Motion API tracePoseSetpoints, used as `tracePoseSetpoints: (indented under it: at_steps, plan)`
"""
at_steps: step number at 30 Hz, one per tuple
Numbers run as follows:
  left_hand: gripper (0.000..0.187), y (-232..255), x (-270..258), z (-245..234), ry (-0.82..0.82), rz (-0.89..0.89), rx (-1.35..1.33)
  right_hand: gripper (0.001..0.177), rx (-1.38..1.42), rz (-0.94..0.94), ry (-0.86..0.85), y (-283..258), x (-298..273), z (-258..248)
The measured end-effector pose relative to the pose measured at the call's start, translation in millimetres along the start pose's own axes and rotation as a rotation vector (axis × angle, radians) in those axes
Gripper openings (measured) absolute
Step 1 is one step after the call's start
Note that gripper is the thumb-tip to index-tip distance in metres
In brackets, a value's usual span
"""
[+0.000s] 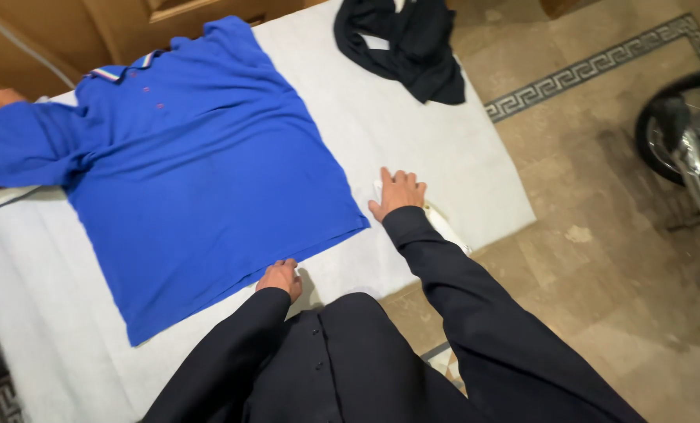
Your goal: Ironing a blue polo shirt on a table.
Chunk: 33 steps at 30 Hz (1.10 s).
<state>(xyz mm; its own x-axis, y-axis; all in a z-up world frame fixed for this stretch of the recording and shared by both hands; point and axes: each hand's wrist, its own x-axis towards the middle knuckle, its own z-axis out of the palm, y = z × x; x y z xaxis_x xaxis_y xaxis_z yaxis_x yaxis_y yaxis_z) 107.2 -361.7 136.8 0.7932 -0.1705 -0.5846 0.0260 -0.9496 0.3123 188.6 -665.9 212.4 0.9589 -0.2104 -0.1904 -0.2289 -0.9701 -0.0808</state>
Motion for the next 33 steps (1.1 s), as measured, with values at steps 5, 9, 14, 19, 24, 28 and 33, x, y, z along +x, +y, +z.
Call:
tracePoseSetpoints:
  at_steps: [5, 9, 14, 19, 24, 28, 33]
  plan:
    - [0.037, -30.7, 14.8, -20.6, 0.038, -0.090, -0.060, 0.063, 0.226, 0.009, -0.258, -55.9, 47.5, 27.8]
    - [0.037, -54.5, 46.8, -50.1, 0.058, -0.205, -0.132, 0.062, 0.379, 0.048, -0.299, -71.8, 97.5, 54.2]
    - [0.035, -89.2, 100.4, -83.6, 0.208, -0.290, -0.153, 0.068, 0.424, 0.055, -0.215, -72.2, 181.1, 116.7]
    - [0.045, -93.7, 133.2, -124.5, 0.297, -0.289, -0.129, 0.067, 0.435, 0.268, -0.311, -99.6, 214.8, 109.1]
    - [0.063, -94.9, 138.6, -148.5, 0.392, -0.203, -0.115, 0.042, 0.790, 0.128, -0.484, -117.0, 229.3, 149.5]
    - [0.068, -93.4, 138.9, -149.1, 0.423, -0.161, -0.148, 0.036, 1.216, 0.215, -0.660, -115.5, 195.8, 79.6]
    - [0.083, -90.7, 131.5, -159.3, 0.486, -0.108, -0.104, 0.028, 1.592, 0.145, -0.799, -70.1, 151.1, 53.5]
